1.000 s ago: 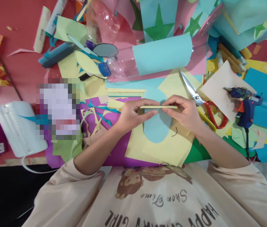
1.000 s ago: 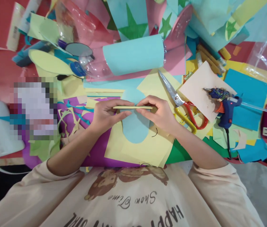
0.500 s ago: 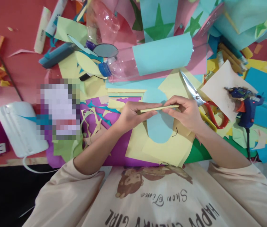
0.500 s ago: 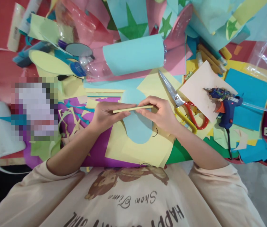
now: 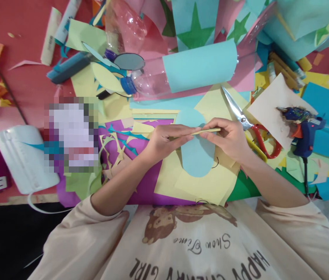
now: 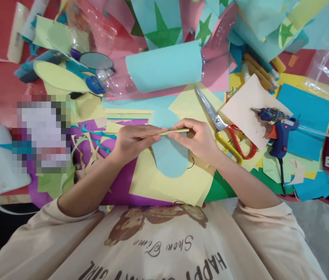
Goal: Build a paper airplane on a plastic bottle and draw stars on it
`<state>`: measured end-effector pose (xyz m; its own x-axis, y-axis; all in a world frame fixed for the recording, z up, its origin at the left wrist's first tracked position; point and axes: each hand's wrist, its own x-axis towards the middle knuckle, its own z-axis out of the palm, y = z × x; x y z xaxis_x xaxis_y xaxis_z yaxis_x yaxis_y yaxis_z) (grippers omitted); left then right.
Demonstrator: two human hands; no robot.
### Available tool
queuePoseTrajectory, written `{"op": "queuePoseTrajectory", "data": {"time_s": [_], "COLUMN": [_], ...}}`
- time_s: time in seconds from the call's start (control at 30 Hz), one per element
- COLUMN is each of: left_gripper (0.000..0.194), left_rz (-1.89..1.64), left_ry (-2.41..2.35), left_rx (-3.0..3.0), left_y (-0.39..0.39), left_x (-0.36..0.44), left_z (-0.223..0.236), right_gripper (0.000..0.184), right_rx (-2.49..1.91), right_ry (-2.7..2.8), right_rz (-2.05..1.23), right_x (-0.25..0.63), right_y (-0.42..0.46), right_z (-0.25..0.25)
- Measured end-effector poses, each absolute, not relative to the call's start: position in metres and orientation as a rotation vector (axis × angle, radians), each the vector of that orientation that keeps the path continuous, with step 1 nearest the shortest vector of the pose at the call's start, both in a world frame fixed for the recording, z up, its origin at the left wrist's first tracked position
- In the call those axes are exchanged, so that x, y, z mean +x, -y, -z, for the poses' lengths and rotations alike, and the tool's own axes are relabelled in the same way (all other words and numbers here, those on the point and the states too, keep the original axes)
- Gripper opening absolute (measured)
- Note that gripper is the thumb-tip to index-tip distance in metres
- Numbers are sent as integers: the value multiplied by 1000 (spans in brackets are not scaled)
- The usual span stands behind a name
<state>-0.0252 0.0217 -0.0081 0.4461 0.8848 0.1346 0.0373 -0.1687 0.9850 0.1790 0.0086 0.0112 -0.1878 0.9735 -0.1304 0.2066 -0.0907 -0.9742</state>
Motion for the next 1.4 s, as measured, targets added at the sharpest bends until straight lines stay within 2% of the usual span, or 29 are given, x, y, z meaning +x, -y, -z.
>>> {"op": "queuePoseTrajectory", "data": {"time_s": [0.27, 0.67, 0.8, 0.93, 1.1, 1.4], "left_gripper": [20, 46, 37, 68, 59, 55], "left_rz": [-931, -792, -971, -920, -1022, -1057], "left_ry": [-754, -592, -690, -878, -981, -1014], "left_rx": [1552, 1417, 1426, 1557, 1680, 1612], "left_y": [-25, -33, -31, -22, -15, -17], "left_x": [-28, -37, -35, -31, -29, -31], "left_z": [10, 9, 8, 11, 17, 17], "right_gripper": [21, 14, 11, 9, 8, 21], "right_rx": [-1360, -1407, -1332, -1263, -1199, -1069], "right_ry": [1466, 1425, 1432, 1471, 1458, 1340], "right_rz": [-1313, -1219, -1163, -1205, -1272, -1587], "right_x": [179, 180, 180, 178, 177, 179], "right_y": [-10, -12, -12, -8, -4, -9], "right_z": [-12, -13, -14, -14, -12, -14]}}
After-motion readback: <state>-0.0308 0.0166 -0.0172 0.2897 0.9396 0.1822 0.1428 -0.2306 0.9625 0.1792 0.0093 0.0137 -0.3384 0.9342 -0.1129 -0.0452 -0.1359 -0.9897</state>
